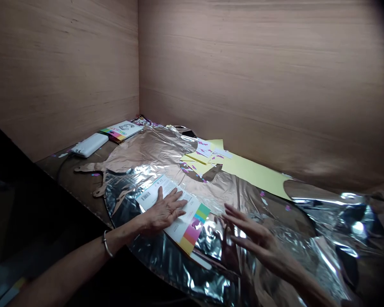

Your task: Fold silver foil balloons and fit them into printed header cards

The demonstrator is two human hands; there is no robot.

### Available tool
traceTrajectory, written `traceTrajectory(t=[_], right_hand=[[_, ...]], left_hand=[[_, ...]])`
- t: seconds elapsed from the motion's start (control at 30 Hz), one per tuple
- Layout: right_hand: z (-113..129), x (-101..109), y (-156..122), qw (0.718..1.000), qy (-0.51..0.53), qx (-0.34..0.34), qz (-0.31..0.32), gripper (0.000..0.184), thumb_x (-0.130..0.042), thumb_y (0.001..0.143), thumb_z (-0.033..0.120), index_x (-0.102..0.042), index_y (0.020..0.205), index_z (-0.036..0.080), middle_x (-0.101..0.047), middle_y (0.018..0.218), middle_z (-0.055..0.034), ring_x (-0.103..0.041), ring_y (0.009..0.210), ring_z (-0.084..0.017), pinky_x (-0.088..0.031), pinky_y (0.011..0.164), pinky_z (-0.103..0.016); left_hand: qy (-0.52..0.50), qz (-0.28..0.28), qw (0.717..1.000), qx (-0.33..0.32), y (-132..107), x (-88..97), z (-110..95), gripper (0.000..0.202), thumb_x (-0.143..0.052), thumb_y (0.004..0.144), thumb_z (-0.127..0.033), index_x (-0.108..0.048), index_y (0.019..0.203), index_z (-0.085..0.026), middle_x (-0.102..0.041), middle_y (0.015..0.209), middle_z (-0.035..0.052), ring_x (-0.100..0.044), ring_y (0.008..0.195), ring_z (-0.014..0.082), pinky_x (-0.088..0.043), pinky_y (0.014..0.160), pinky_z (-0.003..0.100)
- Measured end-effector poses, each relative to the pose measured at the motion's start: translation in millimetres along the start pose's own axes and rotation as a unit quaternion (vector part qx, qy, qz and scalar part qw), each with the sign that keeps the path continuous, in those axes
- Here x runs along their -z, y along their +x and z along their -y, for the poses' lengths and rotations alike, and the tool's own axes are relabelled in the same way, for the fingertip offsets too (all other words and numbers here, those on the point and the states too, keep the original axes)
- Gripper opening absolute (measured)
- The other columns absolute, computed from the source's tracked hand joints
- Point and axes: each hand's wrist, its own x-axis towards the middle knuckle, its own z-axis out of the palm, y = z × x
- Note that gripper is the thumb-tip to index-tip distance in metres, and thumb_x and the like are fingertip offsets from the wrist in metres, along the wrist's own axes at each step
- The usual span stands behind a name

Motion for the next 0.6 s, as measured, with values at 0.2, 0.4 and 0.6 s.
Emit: traceTrajectory(t=[0.2, 0.4, 0.6], right_hand=[[-14, -11, -21, 0.965, -0.218, 0.141, 0.028, 0.039, -0.05, 0.086, 0.039, -0.05, 0.125, 0.03, -0.037, 0.137, -0.007, -0.03, 0.127, -0.03, -0.038, 0.096, -0.053], [-18, -40, -13, 0.931, -0.311, 0.185, -0.041, 0.042, -0.051, 0.086, 0.041, -0.049, 0.126, 0.029, -0.034, 0.139, -0.0051, -0.029, 0.127, -0.031, -0.04, 0.095, -0.051], [11, -72, 4, 0.918, -0.33, 0.173, -0.136, 0.036, -0.045, 0.087, 0.032, -0.055, 0.119, 0.018, -0.041, 0.132, -0.0141, -0.032, 0.124, -0.034, -0.043, 0.091, -0.052]], left_hand=[[0.096, -0.116, 0.986, 0.065, 3, 23.2, 23, 0.035, -0.044, 0.089, -0.033, -0.053, 0.121, -0.02, -0.029, 0.142, 0.0138, -0.02, 0.133, 0.0295, -0.008, 0.105, 0.056], [0.108, -0.063, 0.988, 0.087, 1, 16.5, 42, 0.044, -0.033, 0.092, -0.04, -0.046, 0.127, -0.016, -0.031, 0.139, 0.0194, -0.017, 0.133, 0.0323, -0.012, 0.104, 0.055], [0.09, -0.066, 0.989, 0.095, 1, 14.3, 45, 0.047, -0.028, 0.093, -0.043, -0.044, 0.129, -0.016, -0.029, 0.14, 0.0198, -0.016, 0.133, 0.0324, -0.011, 0.105, 0.054]])
